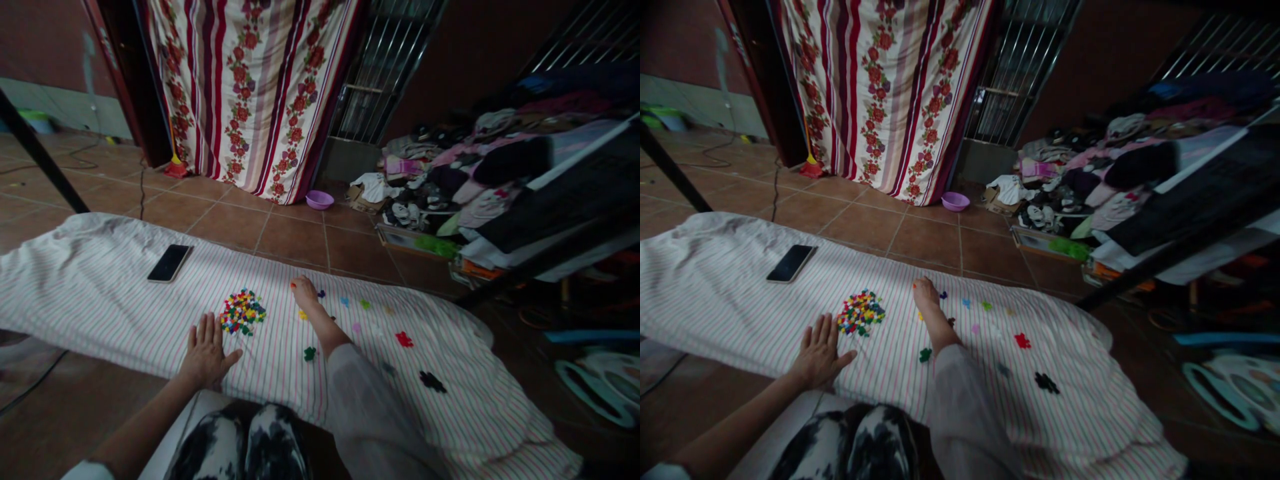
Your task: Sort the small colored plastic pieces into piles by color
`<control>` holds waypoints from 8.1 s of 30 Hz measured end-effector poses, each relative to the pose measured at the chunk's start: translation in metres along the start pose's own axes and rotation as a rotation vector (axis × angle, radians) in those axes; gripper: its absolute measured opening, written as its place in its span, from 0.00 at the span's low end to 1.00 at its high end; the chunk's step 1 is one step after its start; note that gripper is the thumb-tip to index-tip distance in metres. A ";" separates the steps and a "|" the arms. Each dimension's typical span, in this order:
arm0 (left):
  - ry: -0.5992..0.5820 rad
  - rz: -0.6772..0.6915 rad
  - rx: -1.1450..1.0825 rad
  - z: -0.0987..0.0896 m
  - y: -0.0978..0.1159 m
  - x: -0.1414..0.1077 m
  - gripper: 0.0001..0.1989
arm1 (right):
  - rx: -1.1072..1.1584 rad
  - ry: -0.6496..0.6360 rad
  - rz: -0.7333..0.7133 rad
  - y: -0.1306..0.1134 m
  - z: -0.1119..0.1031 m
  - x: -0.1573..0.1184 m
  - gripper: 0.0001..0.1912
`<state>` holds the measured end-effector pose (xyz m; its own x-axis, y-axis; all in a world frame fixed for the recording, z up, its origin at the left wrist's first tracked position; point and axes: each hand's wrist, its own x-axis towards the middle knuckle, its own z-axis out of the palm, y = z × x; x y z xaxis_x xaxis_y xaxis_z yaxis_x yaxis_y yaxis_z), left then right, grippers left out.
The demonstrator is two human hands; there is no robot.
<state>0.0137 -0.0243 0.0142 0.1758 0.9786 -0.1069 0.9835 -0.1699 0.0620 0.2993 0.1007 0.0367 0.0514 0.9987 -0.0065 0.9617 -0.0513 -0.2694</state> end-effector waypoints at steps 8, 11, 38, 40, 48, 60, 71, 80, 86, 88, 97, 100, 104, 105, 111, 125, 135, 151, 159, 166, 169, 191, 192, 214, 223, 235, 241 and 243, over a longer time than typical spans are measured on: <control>0.014 0.003 0.028 0.000 0.000 -0.001 0.51 | 0.011 -0.023 0.014 -0.003 0.001 0.000 0.16; -0.004 -0.003 0.026 -0.001 0.000 0.000 0.52 | 0.008 -0.025 0.024 -0.003 0.003 0.000 0.17; -0.010 -0.015 0.018 0.003 -0.001 0.001 0.52 | 0.328 0.151 -0.005 0.022 0.011 -0.002 0.17; -0.011 -0.008 0.012 0.002 -0.002 0.001 0.52 | 0.330 0.158 -0.013 0.020 0.013 -0.001 0.17; -0.028 -0.011 0.014 -0.002 0.000 0.000 0.52 | 0.249 0.235 -0.013 0.034 0.005 -0.013 0.17; -0.042 -0.017 0.015 -0.003 0.001 0.000 0.52 | -0.021 0.137 0.239 0.076 -0.012 -0.030 0.13; -0.025 0.001 0.002 -0.002 0.000 0.000 0.52 | 0.001 0.092 0.118 0.061 -0.011 -0.025 0.12; 0.006 -0.002 0.010 0.005 -0.002 0.001 0.51 | 0.004 0.063 0.059 0.043 -0.007 -0.013 0.13; 0.008 0.009 0.014 0.005 -0.002 0.001 0.52 | 0.009 0.050 0.052 0.039 -0.009 -0.014 0.13; 0.002 0.013 0.012 0.004 -0.002 0.001 0.52 | -0.002 0.052 0.042 0.039 -0.010 -0.014 0.13; 0.034 0.013 0.015 0.009 -0.003 0.002 0.52 | 0.009 0.038 0.030 0.039 -0.011 -0.013 0.12; 0.031 0.005 0.010 0.008 -0.003 0.001 0.51 | 0.025 0.038 0.020 0.040 -0.011 -0.014 0.11; 0.011 0.002 0.007 0.004 -0.002 0.001 0.51 | 0.061 0.052 -0.011 0.041 -0.012 -0.015 0.10; 0.008 0.003 0.011 0.003 -0.002 0.001 0.51 | 0.068 0.054 -0.020 0.041 -0.012 -0.016 0.10; -0.025 -0.011 0.032 -0.002 0.001 -0.001 0.52 | 0.130 0.102 -0.041 0.045 -0.009 -0.017 0.11; -0.051 -0.025 0.008 -0.005 0.002 0.000 0.52 | -0.057 0.178 0.356 0.111 -0.044 -0.056 0.15; -0.043 -0.027 0.021 -0.002 0.001 0.000 0.52 | -0.063 0.089 0.276 0.124 -0.037 -0.064 0.16; -0.040 -0.016 0.046 -0.002 0.000 0.001 0.51 | -0.047 0.101 0.157 0.103 -0.023 -0.038 0.14; -0.026 -0.014 0.032 0.000 -0.001 0.000 0.52 | -0.070 0.103 0.197 0.100 -0.021 -0.035 0.16; -0.013 -0.008 0.022 0.001 -0.001 0.000 0.52 | -0.004 0.105 0.181 0.103 -0.022 -0.038 0.20; -0.007 -0.011 0.018 0.002 -0.002 0.001 0.52 | 0.020 0.126 0.175 0.104 -0.022 -0.040 0.20; -0.013 -0.025 0.031 0.003 -0.002 0.001 0.52 | -0.085 0.135 0.364 0.185 -0.053 -0.082 0.16; -0.016 -0.026 0.033 0.003 -0.002 0.001 0.52 | -0.087 0.138 0.364 0.185 -0.052 -0.081 0.16; 0.036 0.002 0.011 0.011 -0.007 0.003 0.53 | -0.061 0.144 0.261 0.153 -0.040 -0.057 0.14; 0.025 -0.007 0.018 0.010 -0.005 0.003 0.52 | -0.040 0.146 0.270 0.147 -0.044 -0.061 0.16; -0.030 -0.029 0.065 0.007 -0.004 0.002 0.53 | -0.080 0.170 0.283 0.142 -0.042 -0.058 0.15; -0.030 -0.021 0.059 0.011 -0.006 0.003 0.52 | -0.029 0.202 0.232 0.149 -0.039 -0.059 0.14; -0.012 -0.016 0.055 0.012 -0.006 0.004 0.52 | -0.023 0.224 0.215 0.152 -0.037 -0.060 0.14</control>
<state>0.0089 -0.0212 0.0017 0.1604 0.9798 -0.1195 0.9869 -0.1609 0.0055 0.4526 0.0324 0.0322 0.3098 0.9385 0.1522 0.9281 -0.2637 -0.2630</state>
